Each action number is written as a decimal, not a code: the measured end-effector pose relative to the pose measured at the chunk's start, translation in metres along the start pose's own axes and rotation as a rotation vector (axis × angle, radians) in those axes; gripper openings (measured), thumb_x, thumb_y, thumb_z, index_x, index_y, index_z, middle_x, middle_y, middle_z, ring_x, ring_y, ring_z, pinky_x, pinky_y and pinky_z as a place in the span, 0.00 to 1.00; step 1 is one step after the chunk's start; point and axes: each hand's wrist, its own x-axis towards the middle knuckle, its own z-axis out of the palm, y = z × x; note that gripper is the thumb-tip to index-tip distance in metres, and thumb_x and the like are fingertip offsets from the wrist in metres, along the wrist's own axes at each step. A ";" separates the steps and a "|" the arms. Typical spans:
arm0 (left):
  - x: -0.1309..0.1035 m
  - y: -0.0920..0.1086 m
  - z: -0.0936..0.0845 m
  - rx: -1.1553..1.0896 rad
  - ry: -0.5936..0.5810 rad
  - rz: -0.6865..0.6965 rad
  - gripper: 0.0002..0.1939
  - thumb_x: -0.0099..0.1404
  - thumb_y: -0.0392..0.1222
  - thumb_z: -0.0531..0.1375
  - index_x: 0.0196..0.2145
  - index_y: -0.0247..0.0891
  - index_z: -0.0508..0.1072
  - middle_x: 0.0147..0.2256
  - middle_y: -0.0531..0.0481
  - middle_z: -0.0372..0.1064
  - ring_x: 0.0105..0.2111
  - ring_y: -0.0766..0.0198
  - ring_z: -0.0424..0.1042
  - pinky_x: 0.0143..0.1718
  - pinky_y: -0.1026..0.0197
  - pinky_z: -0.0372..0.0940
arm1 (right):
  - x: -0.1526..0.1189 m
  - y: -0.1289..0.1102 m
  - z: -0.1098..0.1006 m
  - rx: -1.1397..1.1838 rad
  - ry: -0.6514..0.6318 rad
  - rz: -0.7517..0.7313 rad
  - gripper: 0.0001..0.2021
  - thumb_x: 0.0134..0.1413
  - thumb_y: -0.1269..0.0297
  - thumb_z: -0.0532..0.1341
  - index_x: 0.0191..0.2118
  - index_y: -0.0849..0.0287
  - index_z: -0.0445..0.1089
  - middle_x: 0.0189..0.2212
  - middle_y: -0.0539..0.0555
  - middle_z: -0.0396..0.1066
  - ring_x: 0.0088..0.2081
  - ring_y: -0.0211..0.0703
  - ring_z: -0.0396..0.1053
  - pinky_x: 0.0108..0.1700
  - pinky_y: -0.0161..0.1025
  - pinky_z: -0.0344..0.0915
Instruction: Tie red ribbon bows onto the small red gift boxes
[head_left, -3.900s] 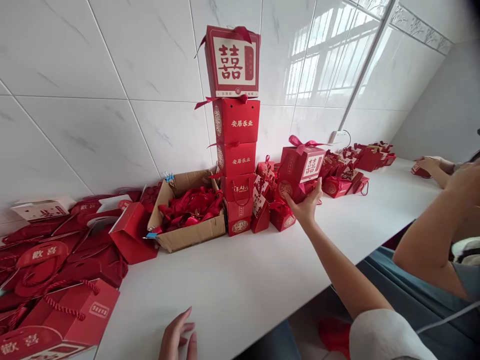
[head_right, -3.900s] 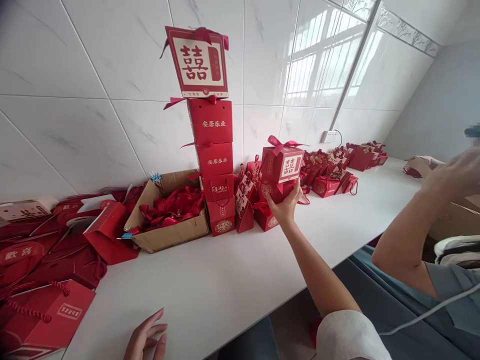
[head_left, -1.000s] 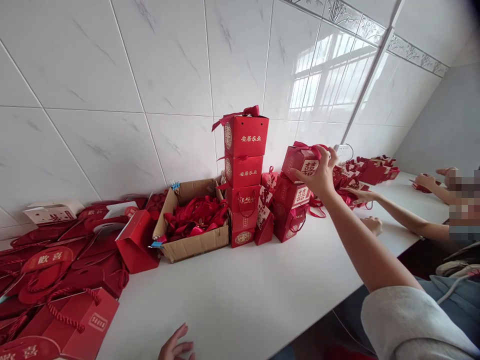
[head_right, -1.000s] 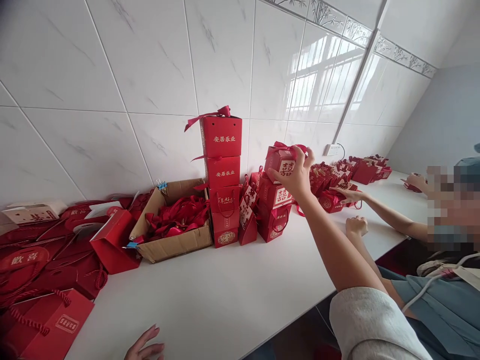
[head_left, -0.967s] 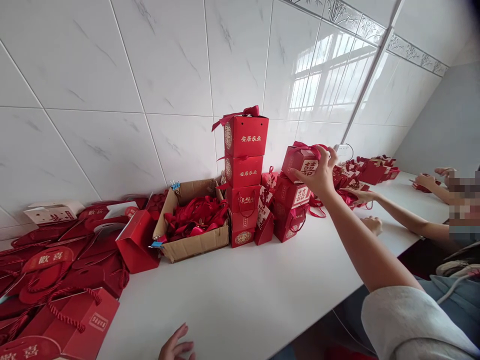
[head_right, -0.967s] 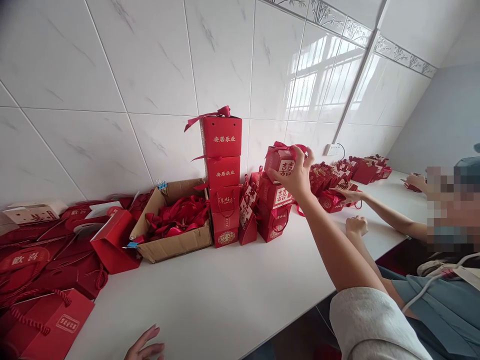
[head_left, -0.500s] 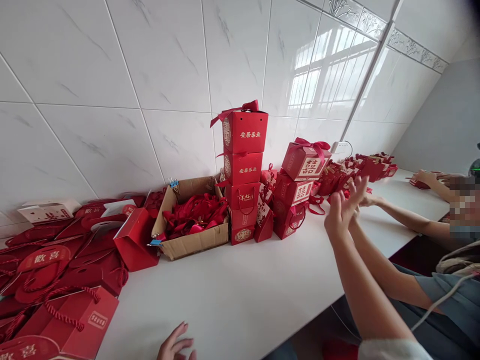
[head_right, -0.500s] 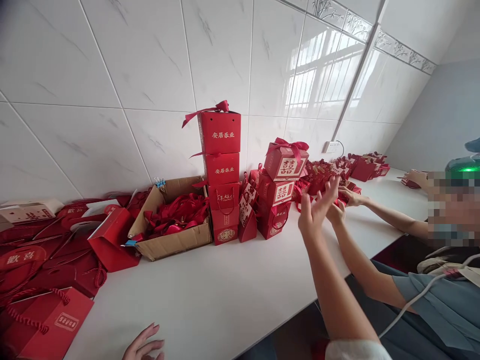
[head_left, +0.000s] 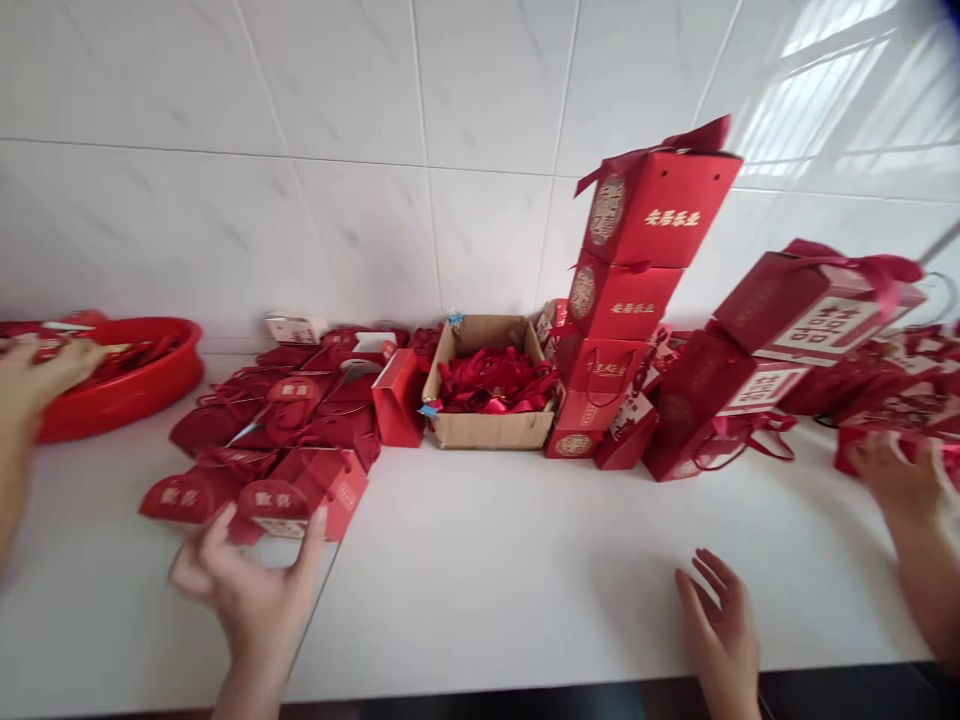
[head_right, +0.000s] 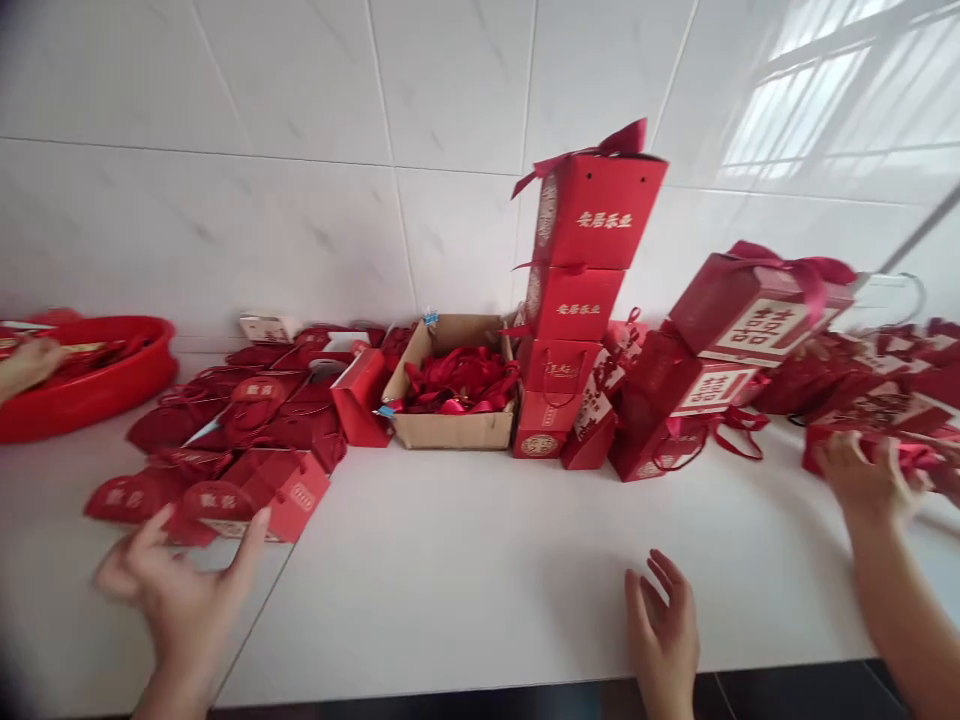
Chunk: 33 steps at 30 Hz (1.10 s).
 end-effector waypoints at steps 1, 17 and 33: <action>0.004 -0.001 0.000 0.056 0.067 0.003 0.44 0.57 0.54 0.63 0.63 0.31 0.48 0.59 0.33 0.44 0.63 0.41 0.39 0.63 0.38 0.45 | 0.000 0.000 0.000 -0.036 -0.009 -0.001 0.30 0.41 0.48 0.65 0.50 0.54 0.63 0.54 0.62 0.64 0.50 0.61 0.69 0.48 0.54 0.70; -0.019 0.003 -0.033 -0.381 -0.512 0.094 0.36 0.55 0.44 0.64 0.59 0.45 0.58 0.60 0.41 0.53 0.59 0.46 0.59 0.53 0.50 0.67 | -0.008 -0.007 0.002 -0.125 0.012 -0.071 0.28 0.42 0.49 0.64 0.49 0.56 0.66 0.52 0.62 0.65 0.50 0.62 0.69 0.46 0.56 0.70; -0.084 0.051 0.051 -0.422 -1.029 0.098 0.36 0.70 0.44 0.48 0.67 0.48 0.30 0.67 0.44 0.41 0.67 0.55 0.42 0.64 0.48 0.49 | -0.035 -0.049 0.060 -0.023 -0.334 -0.422 0.13 0.54 0.60 0.60 0.46 0.54 0.69 0.49 0.60 0.66 0.52 0.54 0.67 0.49 0.53 0.69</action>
